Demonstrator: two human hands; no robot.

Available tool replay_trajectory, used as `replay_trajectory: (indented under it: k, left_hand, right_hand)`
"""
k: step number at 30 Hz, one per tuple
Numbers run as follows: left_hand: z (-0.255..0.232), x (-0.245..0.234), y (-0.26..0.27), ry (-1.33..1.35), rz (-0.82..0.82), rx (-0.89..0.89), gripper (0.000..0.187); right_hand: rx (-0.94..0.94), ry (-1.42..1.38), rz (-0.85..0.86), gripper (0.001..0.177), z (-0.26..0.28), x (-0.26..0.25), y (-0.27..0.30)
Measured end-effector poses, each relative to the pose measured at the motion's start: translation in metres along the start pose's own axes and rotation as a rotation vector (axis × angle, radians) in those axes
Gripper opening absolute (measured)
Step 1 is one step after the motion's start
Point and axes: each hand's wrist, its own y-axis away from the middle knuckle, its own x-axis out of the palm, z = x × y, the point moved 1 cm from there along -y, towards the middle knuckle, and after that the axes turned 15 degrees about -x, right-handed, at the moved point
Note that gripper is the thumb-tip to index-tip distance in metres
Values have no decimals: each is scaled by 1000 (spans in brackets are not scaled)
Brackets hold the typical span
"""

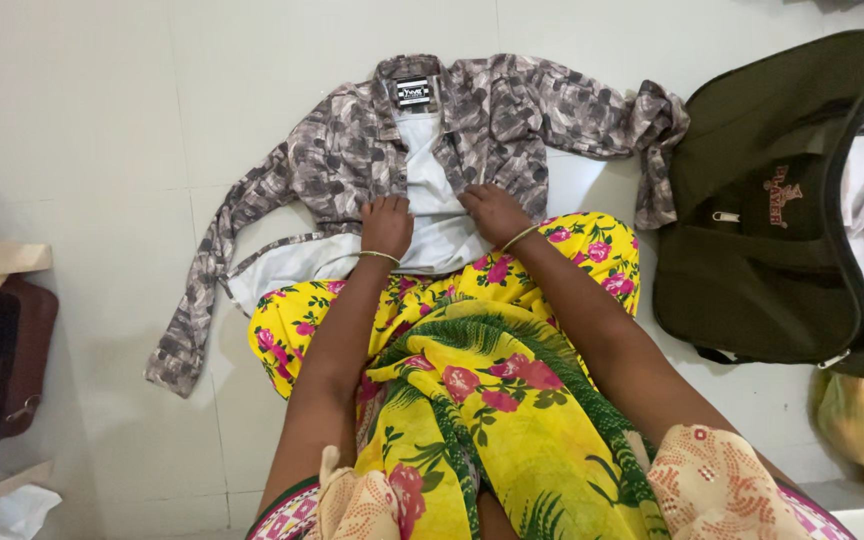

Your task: The person takes a shirt from a bag, lays it out on the floor, and buttons the front buttons by hand. They then smooth the fabric and fold the body of the shirt.

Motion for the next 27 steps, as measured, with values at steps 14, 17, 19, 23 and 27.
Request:
replay_trajectory:
  k: [14, 17, 19, 23, 27]
  left_hand:
    - [4, 39, -21, -65, 244, -36, 63]
    - [6, 46, -25, 1, 241, -78, 59]
    - [9, 50, -29, 59, 201, -95, 54]
    - [16, 51, -32, 146, 96, -131, 48]
    - [19, 46, -34, 169, 61, -147, 43]
  right_hand:
    - [-29, 91, 121, 54, -31, 56, -1]
    - [19, 20, 119, 50, -29, 54, -4]
    - [51, -45, 97, 47, -29, 52, -8]
    - [-3, -9, -12, 46, -29, 47, -16]
    - [5, 19, 25, 52, -24, 42, -24]
